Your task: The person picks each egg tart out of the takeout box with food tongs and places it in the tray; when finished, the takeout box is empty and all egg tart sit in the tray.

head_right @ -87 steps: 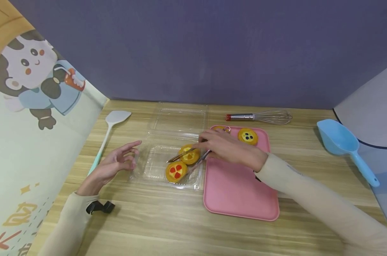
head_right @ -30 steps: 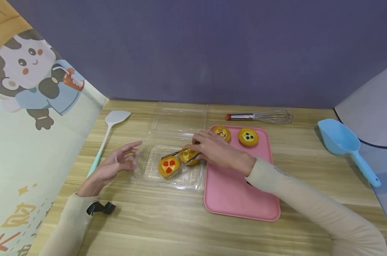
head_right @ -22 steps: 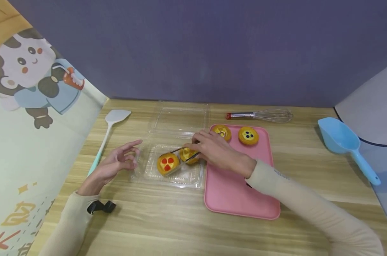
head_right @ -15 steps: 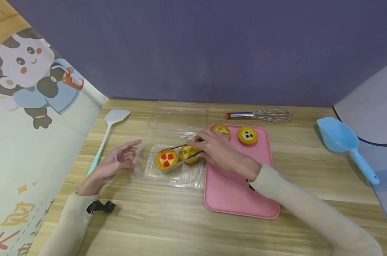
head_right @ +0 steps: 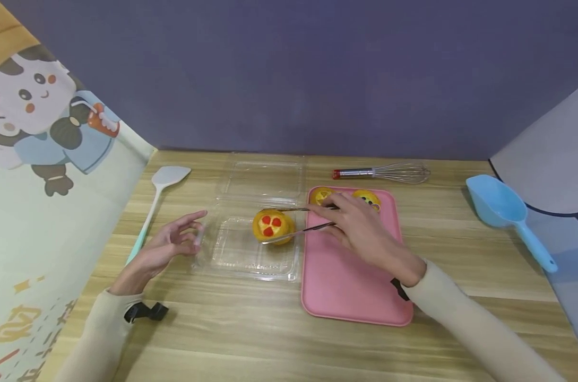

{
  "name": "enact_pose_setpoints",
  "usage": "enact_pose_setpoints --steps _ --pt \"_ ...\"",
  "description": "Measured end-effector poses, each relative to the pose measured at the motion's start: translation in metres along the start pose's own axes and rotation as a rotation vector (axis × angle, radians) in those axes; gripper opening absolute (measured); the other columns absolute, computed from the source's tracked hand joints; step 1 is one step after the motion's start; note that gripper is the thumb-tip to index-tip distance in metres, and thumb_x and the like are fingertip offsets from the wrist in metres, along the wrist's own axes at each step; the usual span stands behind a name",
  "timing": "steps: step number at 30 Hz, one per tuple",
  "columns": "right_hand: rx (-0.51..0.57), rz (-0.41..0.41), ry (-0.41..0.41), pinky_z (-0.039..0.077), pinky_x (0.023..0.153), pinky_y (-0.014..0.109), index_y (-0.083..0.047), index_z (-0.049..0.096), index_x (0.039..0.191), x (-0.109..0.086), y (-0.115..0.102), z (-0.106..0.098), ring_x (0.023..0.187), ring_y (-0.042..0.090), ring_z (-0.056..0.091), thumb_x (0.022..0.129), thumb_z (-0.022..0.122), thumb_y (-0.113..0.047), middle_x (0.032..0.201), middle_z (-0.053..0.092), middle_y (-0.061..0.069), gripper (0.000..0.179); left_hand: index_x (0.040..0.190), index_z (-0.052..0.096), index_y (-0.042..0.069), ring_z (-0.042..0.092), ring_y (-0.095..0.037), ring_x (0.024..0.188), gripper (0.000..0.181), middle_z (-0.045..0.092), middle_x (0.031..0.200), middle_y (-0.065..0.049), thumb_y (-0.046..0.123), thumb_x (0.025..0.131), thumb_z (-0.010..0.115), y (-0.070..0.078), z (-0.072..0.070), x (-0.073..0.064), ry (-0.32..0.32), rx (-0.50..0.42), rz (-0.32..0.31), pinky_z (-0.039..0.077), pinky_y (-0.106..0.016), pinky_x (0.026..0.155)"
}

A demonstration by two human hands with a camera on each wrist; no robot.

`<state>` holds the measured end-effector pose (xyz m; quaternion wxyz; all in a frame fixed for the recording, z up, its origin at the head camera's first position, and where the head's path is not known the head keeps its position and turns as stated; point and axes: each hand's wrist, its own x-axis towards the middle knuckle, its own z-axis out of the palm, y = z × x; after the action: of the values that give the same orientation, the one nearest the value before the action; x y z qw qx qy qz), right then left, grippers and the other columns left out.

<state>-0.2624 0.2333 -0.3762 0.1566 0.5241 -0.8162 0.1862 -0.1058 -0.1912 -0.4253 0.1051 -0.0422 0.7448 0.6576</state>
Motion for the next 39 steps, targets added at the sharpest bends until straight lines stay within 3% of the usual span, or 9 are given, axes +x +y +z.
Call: enact_pose_setpoints --steps 2,5,6,9,13,18,24,32,39 --pt "-0.001 0.007 0.023 0.054 0.071 0.042 -0.02 0.072 0.134 -0.007 0.005 -0.004 0.096 0.028 0.065 0.097 0.066 -0.044 0.119 0.068 0.008 0.044 0.164 0.026 0.005 0.062 -0.009 0.092 0.091 0.051 0.129 -0.013 -0.014 0.083 0.063 0.0 0.0 0.001 0.004 0.001 -0.004 0.062 -0.025 0.084" --pt "-0.005 0.028 0.035 0.052 0.071 0.04 -0.02 0.071 0.136 -0.017 0.012 -0.011 0.094 0.025 0.062 0.103 0.042 -0.056 0.118 0.067 0.007 0.057 0.164 0.027 0.006 0.062 -0.009 0.092 0.09 0.051 0.129 -0.014 -0.013 0.083 0.063 0.0 0.0 0.0 0.009 0.006 -0.007 0.063 -0.027 0.085" --pt "-0.006 0.042 0.034 0.052 0.069 0.04 -0.02 0.07 0.138 -0.021 0.014 -0.014 0.096 0.025 0.061 0.103 0.04 -0.056 0.119 0.067 0.007 0.058 0.164 0.027 0.006 0.062 -0.009 0.091 0.09 0.051 0.129 -0.014 -0.013 0.083 0.063 0.0 0.0 0.0 0.011 0.007 -0.007 0.063 -0.027 0.085" --pt "-0.006 0.1 0.02 0.055 0.072 0.043 -0.02 0.068 0.14 -0.033 0.019 -0.023 0.104 0.028 0.061 0.1 0.064 -0.042 0.122 0.067 0.009 0.046 0.164 0.028 0.006 0.062 -0.009 0.091 0.091 0.05 0.13 -0.016 -0.014 0.083 0.064 -0.001 0.0 0.0 0.015 0.009 -0.006 0.063 -0.026 0.083" --pt "-0.024 0.174 -0.004 0.052 0.081 0.048 -0.017 0.068 0.139 -0.05 0.026 -0.033 0.109 0.034 0.059 0.08 0.087 -0.009 0.121 0.066 0.015 0.063 0.164 0.028 0.007 0.061 -0.008 0.091 0.091 0.05 0.13 -0.015 -0.013 0.083 0.065 -0.002 0.0 0.001 0.012 0.003 -0.002 0.062 -0.025 0.082" --pt "-0.059 0.204 -0.018 0.05 0.08 0.047 -0.011 0.069 0.137 -0.072 0.034 -0.037 0.103 0.033 0.059 0.073 0.089 -0.002 0.116 0.066 0.015 0.067 0.164 0.027 0.008 0.061 -0.009 0.092 0.091 0.049 0.131 -0.015 -0.012 0.083 0.065 -0.003 0.001 0.002 0.008 0.0 -0.012 0.062 -0.025 0.082" --pt "-0.072 0.236 -0.062 0.056 0.076 0.052 -0.015 0.068 0.138 -0.09 0.037 -0.034 0.105 0.032 0.06 0.074 0.089 -0.004 0.117 0.067 0.013 0.068 0.164 0.026 0.006 0.062 -0.008 0.092 0.091 0.05 0.13 -0.013 -0.013 0.083 0.064 -0.002 -0.001 0.0 0.0 0.002 0.007 0.063 -0.027 0.083" --pt "-0.06 0.247 -0.127 0.056 0.076 0.05 -0.014 0.068 0.137 -0.097 0.033 -0.019 0.103 0.029 0.063 0.078 0.088 -0.009 0.119 0.066 0.008 0.063 0.164 0.027 0.006 0.062 -0.009 0.092 0.091 0.051 0.129 -0.012 -0.012 0.083 0.064 -0.004 -0.001 -0.001 0.009 0.008 -0.002 0.063 -0.028 0.084" --pt "-0.053 0.213 -0.108 0.053 0.073 0.044 -0.014 0.069 0.136 -0.099 0.031 -0.011 0.101 0.026 0.062 0.077 0.088 -0.004 0.115 0.066 0.008 0.063 0.164 0.026 0.006 0.061 -0.008 0.092 0.091 0.052 0.128 -0.009 -0.013 0.084 0.063 -0.004 -0.001 0.0 0.003 0.002 -0.005 0.062 -0.027 0.084"
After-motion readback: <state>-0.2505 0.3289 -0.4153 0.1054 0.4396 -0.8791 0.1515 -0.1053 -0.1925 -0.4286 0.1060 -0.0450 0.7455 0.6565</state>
